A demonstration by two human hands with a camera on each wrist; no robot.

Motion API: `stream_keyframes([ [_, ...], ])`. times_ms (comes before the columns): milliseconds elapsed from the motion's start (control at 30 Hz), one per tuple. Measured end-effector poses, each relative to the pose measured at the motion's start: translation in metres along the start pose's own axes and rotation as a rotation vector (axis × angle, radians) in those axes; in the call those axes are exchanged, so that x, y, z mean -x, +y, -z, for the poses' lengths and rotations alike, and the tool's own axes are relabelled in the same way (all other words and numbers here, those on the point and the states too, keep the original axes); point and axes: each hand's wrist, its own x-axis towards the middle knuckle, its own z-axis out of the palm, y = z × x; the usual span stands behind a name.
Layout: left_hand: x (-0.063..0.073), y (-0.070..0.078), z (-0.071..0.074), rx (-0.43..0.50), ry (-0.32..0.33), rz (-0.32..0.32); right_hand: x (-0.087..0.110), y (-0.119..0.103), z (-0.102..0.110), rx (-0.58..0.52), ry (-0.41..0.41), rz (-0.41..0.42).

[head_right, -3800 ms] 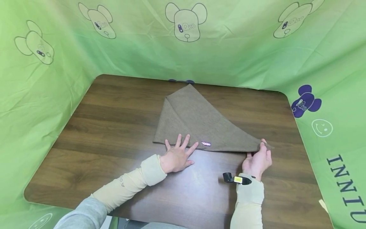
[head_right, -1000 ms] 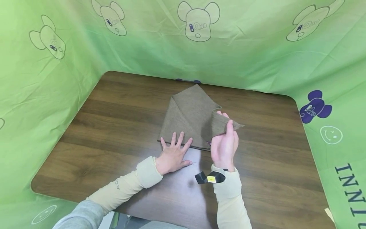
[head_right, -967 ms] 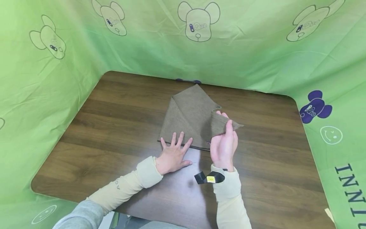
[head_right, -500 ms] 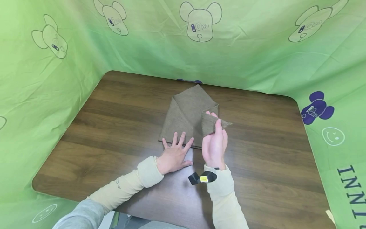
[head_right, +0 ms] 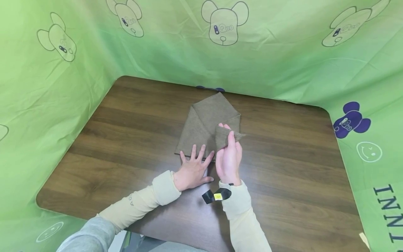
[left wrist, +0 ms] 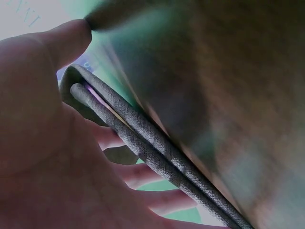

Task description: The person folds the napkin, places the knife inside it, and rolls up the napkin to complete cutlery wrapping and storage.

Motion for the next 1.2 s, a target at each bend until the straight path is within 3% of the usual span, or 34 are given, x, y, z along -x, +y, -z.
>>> stream_keyframes([
  [367, -0.003, -0.004, 0.003, 0.045, -0.061, -0.008, -0.001, 0.013, 0.000, 0.074, 0.001, 0.017],
  [533, -0.002, -0.014, 0.006, 0.135, -0.014, -0.031, -0.003, 0.017, 0.002, 0.077, 0.022, 0.034],
  [700, 0.001, -0.034, 0.014, 0.307, 0.036, -0.066, -0.005, 0.022, 0.003, 0.099, 0.038, 0.037],
  [867, 0.002, -0.055, 0.019, 0.449, 0.162, -0.101, -0.005, 0.026, 0.003, 0.131, 0.044, 0.043],
  [1033, 0.003, -0.076, 0.022, 0.539, 0.296, -0.006, -0.007, 0.029, 0.003, 0.160, 0.027, 0.049],
  [1200, 0.002, -0.094, 0.022, 0.615, 0.283, 0.142, -0.008, 0.032, 0.003, 0.229, 0.026, 0.037],
])
